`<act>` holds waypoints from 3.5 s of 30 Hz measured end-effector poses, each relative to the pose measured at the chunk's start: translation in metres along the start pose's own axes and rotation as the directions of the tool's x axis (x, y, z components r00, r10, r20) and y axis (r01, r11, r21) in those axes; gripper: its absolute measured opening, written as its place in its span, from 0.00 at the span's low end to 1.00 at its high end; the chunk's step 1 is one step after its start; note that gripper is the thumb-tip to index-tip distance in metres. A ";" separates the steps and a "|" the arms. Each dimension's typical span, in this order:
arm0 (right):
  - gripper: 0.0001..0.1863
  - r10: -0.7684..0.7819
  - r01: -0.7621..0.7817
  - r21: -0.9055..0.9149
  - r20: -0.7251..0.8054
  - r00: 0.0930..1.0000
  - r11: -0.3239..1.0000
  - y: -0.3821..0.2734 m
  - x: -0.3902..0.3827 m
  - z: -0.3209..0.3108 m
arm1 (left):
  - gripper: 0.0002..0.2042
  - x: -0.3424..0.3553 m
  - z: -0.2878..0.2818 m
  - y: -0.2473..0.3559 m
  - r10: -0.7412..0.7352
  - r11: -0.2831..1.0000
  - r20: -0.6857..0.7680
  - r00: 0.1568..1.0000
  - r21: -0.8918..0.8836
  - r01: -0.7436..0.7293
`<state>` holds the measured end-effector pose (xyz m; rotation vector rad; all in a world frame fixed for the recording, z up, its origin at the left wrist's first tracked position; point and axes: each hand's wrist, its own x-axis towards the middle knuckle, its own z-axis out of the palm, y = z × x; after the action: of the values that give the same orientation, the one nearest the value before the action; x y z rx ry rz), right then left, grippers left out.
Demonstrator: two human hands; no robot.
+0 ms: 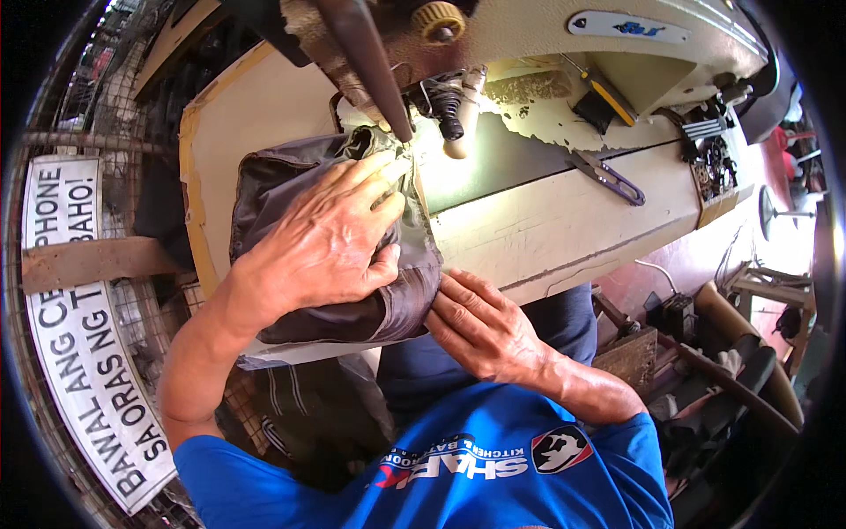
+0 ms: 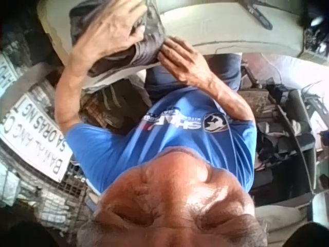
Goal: Sewing a dark leather or fabric pouch using an industrial sewing machine.
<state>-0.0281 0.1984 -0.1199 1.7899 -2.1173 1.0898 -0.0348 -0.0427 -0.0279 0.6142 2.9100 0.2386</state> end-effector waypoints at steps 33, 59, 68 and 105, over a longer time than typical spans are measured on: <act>0.21 0.022 -0.022 0.007 0.021 1.000 1.000 0.025 -0.003 -0.016 | 0.27 0.004 -0.001 -0.004 -0.066 0.998 0.018 0.998 -0.007 0.066; 0.22 0.049 -0.049 -0.026 0.010 0.999 0.998 0.035 0.004 -0.010 | 0.21 0.011 0.008 -0.009 -0.108 0.994 -0.104 0.989 -0.036 0.104; 0.22 0.036 -0.038 -0.043 -0.036 0.999 0.998 0.037 -0.001 -0.009 | 0.21 0.014 0.000 -0.010 -0.068 0.997 -0.026 0.997 -0.027 0.067; 0.24 0.114 -0.116 -0.044 -0.055 0.992 0.992 0.027 -0.023 -0.007 | 0.25 0.002 -0.004 0.036 0.117 0.990 -0.025 0.993 -0.078 -0.118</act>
<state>-0.0484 0.2211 -0.1388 1.6190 -2.2201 1.0913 -0.0233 -0.0098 -0.0171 0.7753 2.8709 0.3748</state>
